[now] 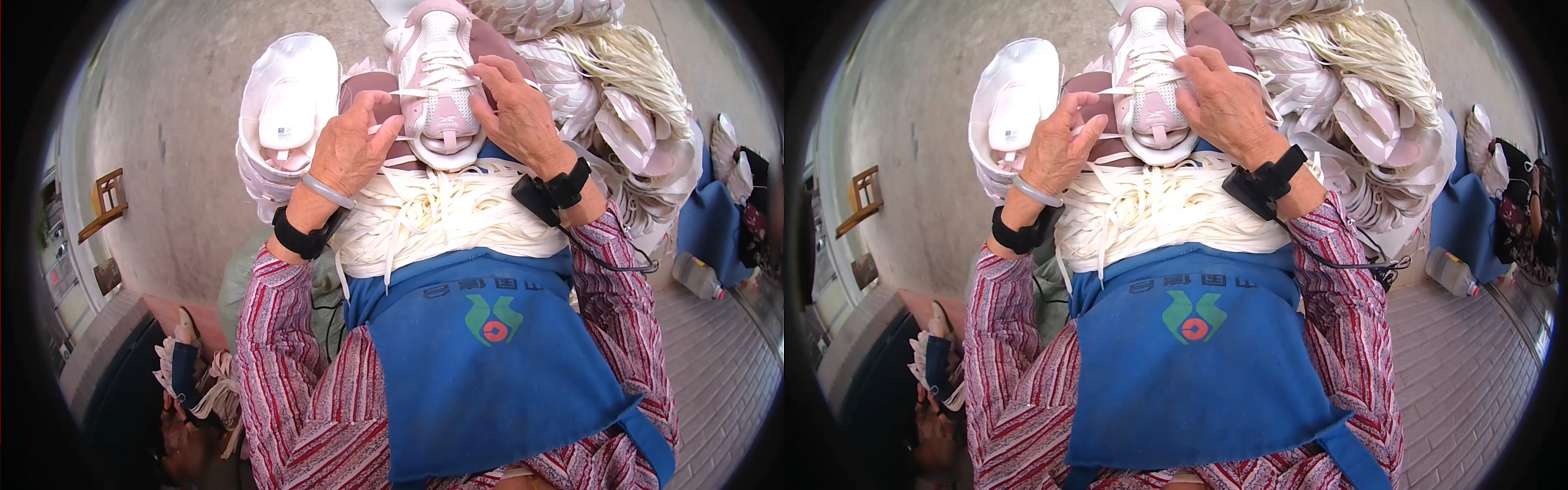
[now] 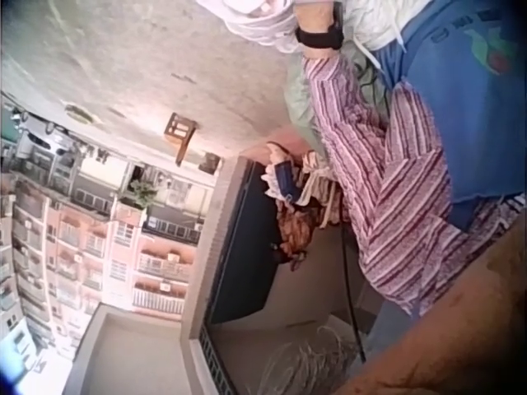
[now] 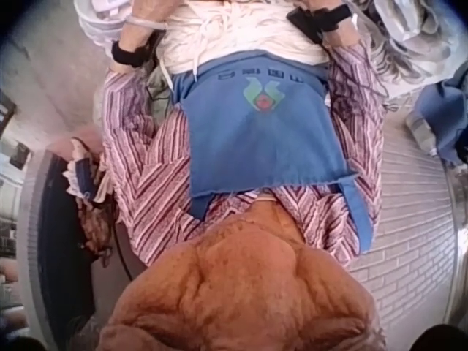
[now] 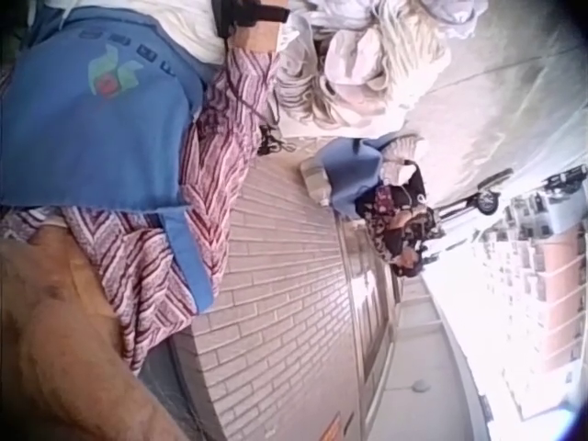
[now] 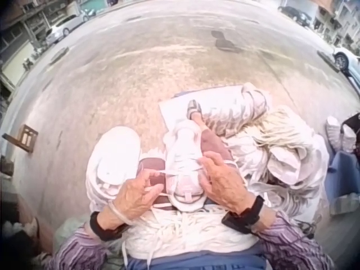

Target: The person is lacing a pink shoe while sitting with a large pile of shoelaces in their lap.

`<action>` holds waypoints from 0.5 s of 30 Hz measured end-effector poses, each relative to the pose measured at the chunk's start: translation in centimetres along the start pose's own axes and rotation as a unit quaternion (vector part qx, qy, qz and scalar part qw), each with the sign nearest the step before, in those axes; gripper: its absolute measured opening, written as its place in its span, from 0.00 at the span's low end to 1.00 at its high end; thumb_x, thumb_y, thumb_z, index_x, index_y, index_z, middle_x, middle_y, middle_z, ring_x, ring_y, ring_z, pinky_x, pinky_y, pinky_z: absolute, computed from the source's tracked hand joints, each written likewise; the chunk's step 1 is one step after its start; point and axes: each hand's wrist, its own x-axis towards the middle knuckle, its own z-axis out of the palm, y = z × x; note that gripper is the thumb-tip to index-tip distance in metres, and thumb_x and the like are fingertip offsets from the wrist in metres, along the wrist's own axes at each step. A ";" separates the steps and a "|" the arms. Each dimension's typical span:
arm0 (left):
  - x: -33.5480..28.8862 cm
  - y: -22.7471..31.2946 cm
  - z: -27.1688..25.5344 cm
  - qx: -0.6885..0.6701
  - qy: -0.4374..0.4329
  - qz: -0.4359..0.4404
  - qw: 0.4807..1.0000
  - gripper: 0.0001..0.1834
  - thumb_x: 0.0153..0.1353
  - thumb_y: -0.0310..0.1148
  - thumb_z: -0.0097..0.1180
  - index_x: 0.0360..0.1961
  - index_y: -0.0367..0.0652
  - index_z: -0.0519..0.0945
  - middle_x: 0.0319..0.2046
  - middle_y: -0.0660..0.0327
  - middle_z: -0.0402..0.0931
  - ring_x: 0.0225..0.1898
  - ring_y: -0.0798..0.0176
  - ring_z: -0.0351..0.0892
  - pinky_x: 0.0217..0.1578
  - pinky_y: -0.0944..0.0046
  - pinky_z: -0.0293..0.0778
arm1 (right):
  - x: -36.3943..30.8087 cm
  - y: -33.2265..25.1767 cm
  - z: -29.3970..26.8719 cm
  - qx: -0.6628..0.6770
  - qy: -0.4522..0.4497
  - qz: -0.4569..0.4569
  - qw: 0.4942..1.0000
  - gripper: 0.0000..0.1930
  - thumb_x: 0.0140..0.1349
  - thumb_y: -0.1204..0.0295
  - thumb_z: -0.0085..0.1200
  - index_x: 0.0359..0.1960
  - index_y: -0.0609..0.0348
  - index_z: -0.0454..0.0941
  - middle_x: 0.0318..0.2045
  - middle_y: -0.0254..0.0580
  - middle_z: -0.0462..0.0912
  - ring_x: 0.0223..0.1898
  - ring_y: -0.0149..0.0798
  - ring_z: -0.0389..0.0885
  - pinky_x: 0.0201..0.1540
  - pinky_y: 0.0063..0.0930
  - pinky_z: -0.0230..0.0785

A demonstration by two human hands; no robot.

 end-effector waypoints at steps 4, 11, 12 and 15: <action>-0.9 -1.6 -2.4 0.083 0.021 -0.002 0.996 0.14 0.60 0.40 0.58 0.41 0.42 0.77 0.24 0.49 0.79 0.29 0.46 0.82 0.30 0.54 0.75 | 0.8 0.3 0.3 0.054 -0.022 0.019 0.998 0.10 0.60 0.66 0.54 0.38 0.59 0.75 0.37 0.46 0.78 0.35 0.49 0.81 0.36 0.39 0.74; -2.7 -6.7 -6.1 0.090 0.118 0.000 0.989 0.11 0.62 0.39 0.58 0.32 0.41 0.79 0.21 0.53 0.77 0.23 0.56 0.76 0.27 0.61 0.72 | 0.2 1.5 -1.5 0.038 -0.048 -0.067 0.996 0.07 0.63 0.67 0.52 0.33 0.58 0.75 0.29 0.46 0.79 0.33 0.52 0.79 0.34 0.41 0.71; -2.9 -7.4 -6.5 0.078 0.156 0.029 0.984 0.11 0.63 0.38 0.58 0.32 0.41 0.79 0.20 0.55 0.76 0.21 0.59 0.74 0.27 0.63 0.71 | 0.1 1.8 -1.6 0.034 -0.043 -0.071 0.996 0.07 0.63 0.68 0.52 0.33 0.57 0.75 0.29 0.46 0.79 0.33 0.52 0.79 0.34 0.41 0.71; -3.4 -9.3 -9.4 0.079 0.275 0.006 0.958 0.12 0.67 0.38 0.55 0.35 0.39 0.78 0.20 0.60 0.71 0.23 0.69 0.68 0.26 0.67 0.69 | 0.0 2.7 -1.6 0.026 -0.026 -0.079 0.996 0.06 0.63 0.68 0.53 0.33 0.56 0.76 0.29 0.45 0.79 0.32 0.53 0.78 0.33 0.41 0.71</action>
